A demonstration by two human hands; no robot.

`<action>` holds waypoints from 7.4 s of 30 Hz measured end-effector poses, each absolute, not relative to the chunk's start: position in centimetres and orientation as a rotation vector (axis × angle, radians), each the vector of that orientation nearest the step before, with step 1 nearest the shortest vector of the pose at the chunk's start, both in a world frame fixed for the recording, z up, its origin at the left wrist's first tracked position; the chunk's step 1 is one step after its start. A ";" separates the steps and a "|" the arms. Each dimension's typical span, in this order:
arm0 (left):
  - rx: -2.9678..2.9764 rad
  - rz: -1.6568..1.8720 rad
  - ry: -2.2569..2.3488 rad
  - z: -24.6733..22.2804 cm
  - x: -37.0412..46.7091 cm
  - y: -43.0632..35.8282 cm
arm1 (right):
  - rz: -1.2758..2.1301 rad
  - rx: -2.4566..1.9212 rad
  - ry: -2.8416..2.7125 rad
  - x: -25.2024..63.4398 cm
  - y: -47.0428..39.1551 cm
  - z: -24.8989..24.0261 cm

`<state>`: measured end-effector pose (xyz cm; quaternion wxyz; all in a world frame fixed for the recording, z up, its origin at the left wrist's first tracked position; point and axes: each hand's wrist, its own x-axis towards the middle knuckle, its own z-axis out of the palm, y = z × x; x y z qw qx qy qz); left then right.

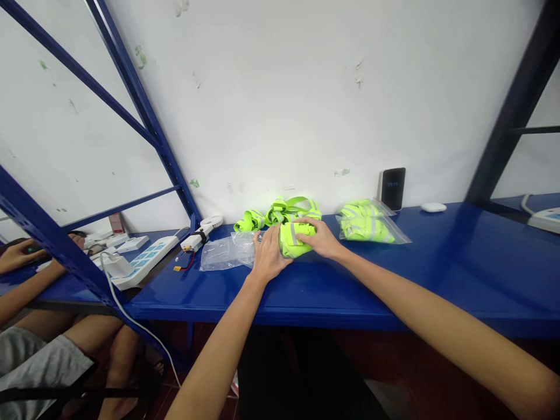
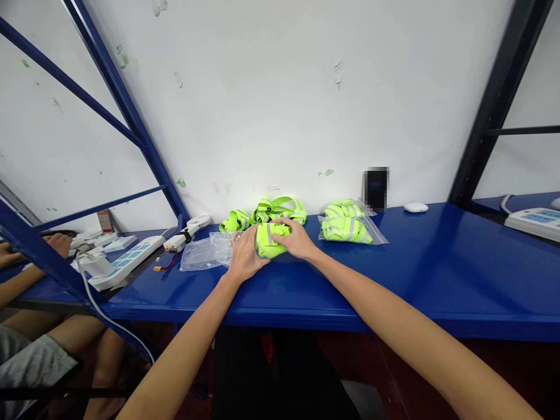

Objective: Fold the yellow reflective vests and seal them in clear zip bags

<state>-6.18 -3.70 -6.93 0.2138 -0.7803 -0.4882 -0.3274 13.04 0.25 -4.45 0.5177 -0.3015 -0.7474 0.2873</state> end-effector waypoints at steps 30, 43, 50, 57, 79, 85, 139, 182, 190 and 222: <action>-2.337 -0.974 -1.220 -7.1 -6.0 -3.8 | 1.191 -0.595 -1.808 14.3 0.0 -4.0; -2.261 -1.015 -1.313 -6.4 -5.9 -3.6 | 0.627 -0.702 -1.865 13.5 0.3 -3.2; -2.071 -1.130 -1.434 -6.3 -6.0 -3.9 | 0.474 -0.597 -1.905 13.2 -0.9 -3.7; -2.148 -1.058 -1.410 -6.3 -6.0 -3.9 | 0.444 -0.552 -1.954 13.0 -0.8 -4.2; -2.199 -1.182 -1.228 -6.0 -5.4 -4.8 | 0.491 -0.881 -1.694 12.2 0.0 -4.8; -2.261 -1.060 -1.158 -5.7 -5.7 -5.0 | 0.886 -0.978 -1.312 12.3 1.0 -5.3; -2.200 -1.189 -1.140 -6.4 -5.7 -4.3 | 0.658 -0.649 -1.938 13.2 0.1 -4.8; -2.353 -1.152 -1.314 -7.0 -5.7 -3.4 | 0.843 -0.775 -1.817 12.9 1.0 -5.7; -2.393 -0.885 -1.529 -7.1 -5.6 -3.6 | 0.831 -0.832 -1.840 13.3 0.7 -5.2; -2.530 -1.243 -1.357 -6.9 -5.7 -3.6 | 0.499 -0.540 -2.180 14.2 -0.4 -3.8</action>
